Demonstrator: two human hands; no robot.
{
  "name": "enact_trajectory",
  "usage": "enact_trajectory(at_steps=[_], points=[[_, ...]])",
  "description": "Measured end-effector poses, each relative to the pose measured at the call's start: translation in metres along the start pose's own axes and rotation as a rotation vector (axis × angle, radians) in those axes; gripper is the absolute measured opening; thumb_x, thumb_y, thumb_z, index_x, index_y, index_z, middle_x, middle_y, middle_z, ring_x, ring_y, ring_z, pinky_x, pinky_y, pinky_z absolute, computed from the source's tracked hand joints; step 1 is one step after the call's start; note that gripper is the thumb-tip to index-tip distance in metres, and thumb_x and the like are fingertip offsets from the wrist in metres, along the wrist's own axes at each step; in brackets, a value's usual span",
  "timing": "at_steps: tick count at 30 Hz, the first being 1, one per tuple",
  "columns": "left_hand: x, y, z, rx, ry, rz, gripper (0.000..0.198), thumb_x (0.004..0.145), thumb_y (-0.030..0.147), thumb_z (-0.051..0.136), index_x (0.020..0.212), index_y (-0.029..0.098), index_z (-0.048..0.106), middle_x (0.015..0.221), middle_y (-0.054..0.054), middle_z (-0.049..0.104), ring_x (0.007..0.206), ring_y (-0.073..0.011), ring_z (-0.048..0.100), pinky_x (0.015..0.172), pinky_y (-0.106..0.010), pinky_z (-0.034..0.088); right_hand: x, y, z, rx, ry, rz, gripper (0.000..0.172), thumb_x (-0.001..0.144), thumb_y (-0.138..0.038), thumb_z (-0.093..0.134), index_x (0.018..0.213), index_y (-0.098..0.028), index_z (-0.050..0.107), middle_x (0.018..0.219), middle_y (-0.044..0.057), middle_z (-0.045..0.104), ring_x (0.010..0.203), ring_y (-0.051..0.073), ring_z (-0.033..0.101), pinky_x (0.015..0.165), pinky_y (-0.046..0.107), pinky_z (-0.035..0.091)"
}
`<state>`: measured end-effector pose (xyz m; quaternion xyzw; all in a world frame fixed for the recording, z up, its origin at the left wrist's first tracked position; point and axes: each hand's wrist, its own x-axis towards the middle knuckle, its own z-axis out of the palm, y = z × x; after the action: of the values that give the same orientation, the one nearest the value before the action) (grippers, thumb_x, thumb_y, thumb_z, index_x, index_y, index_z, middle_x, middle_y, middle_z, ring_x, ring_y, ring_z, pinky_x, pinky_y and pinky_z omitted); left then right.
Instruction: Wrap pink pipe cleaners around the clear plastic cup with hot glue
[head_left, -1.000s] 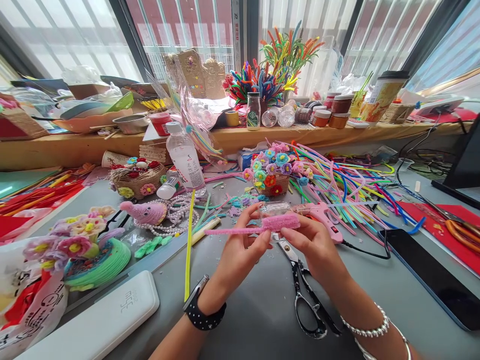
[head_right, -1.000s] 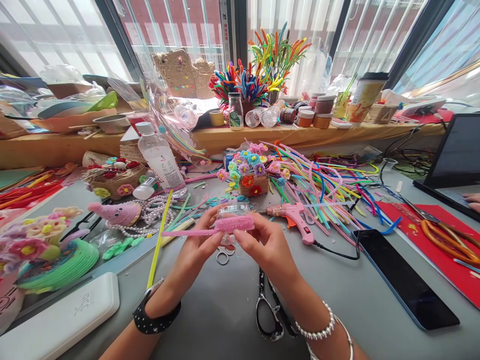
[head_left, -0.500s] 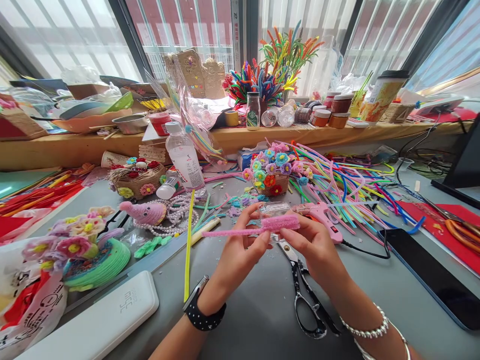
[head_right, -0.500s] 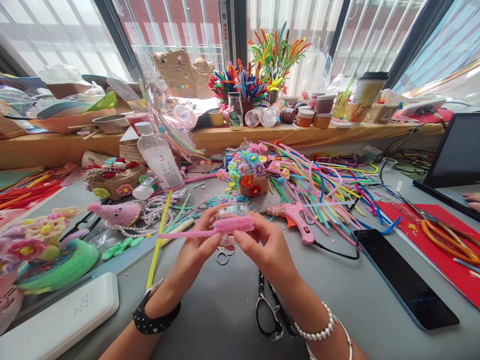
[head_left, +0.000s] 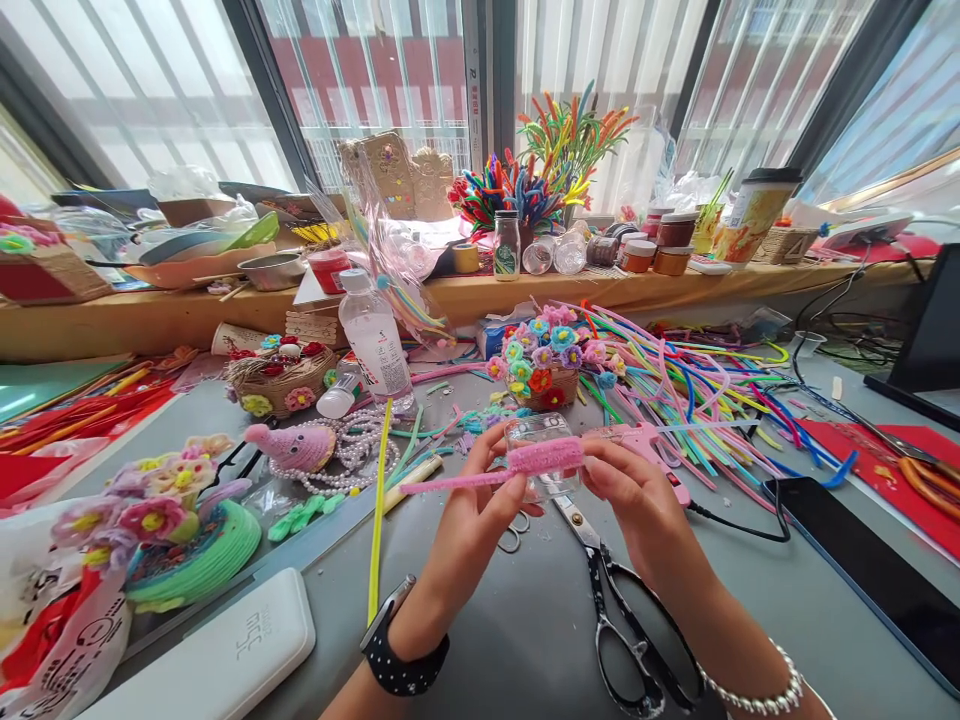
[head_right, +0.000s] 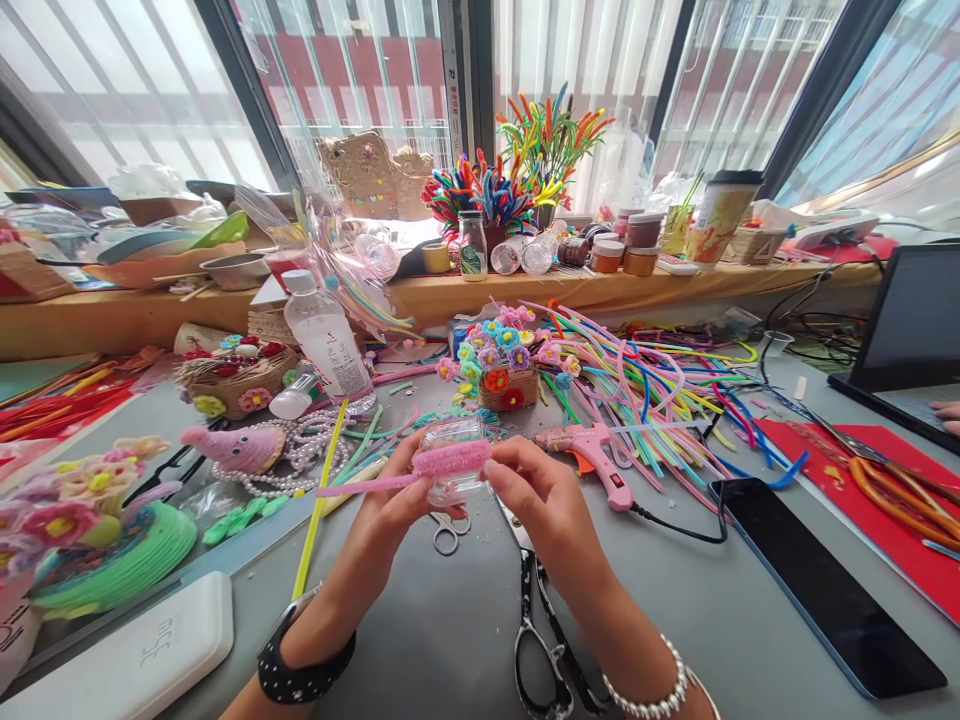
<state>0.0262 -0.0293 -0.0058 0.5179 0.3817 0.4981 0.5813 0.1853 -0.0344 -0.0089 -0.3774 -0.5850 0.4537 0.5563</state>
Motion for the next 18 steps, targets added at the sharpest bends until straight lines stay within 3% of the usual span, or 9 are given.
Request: enact_trajectory(at_steps=[5,9,12,18], points=[[-0.0007,-0.0032,0.0007,-0.011,-0.014,0.050,0.056,0.076,0.043,0.058,0.124,0.020,0.042,0.112,-0.009,0.053,0.072,-0.0151,0.060,0.066,-0.031,0.054,-0.0024,-0.0003,-0.0013,-0.370,0.230,-0.240,0.018,0.088,-0.031,0.048,0.080,-0.021,0.059,0.077,0.002,0.056,0.077,0.016,0.052,0.066,0.028,0.039],[-0.0029,-0.0047,0.0014,0.082,-0.012,0.053,0.057,0.075,0.043,0.060,0.126,0.025,0.042,0.116,-0.008,0.051,0.074,-0.0162,0.059,0.069,-0.033,0.052,-0.0029,0.0014,-0.0003,-0.587,0.245,-0.481,0.021,0.091,-0.020,0.038,0.073,-0.020,0.051,0.072,0.002,0.052,0.073,0.016,0.048,0.069,0.031,0.037],[-0.0036,-0.0054,0.0007,0.148,-0.064,0.059,0.056,0.077,0.043,0.058,0.127,0.025,0.041,0.116,-0.008,0.050,0.076,-0.0166,0.058,0.071,-0.032,0.051,-0.0023,0.0019,0.0008,-0.566,0.230,-0.483,0.023,0.091,-0.019,0.038,0.069,-0.020,0.044,0.067,-0.001,0.045,0.065,0.014,0.043,0.062,0.028,0.035],[-0.0035,-0.0020,0.0012,0.213,-0.093,0.066,0.054,0.079,0.041,0.055,0.128,0.023,0.039,0.118,-0.008,0.047,0.074,-0.0141,0.055,0.069,-0.030,0.050,-0.0028,-0.0005,0.0039,-0.417,0.181,-0.349,0.030,0.093,-0.029,0.038,0.064,-0.020,0.040,0.061,-0.003,0.038,0.056,0.011,0.036,0.052,0.024,0.030]])
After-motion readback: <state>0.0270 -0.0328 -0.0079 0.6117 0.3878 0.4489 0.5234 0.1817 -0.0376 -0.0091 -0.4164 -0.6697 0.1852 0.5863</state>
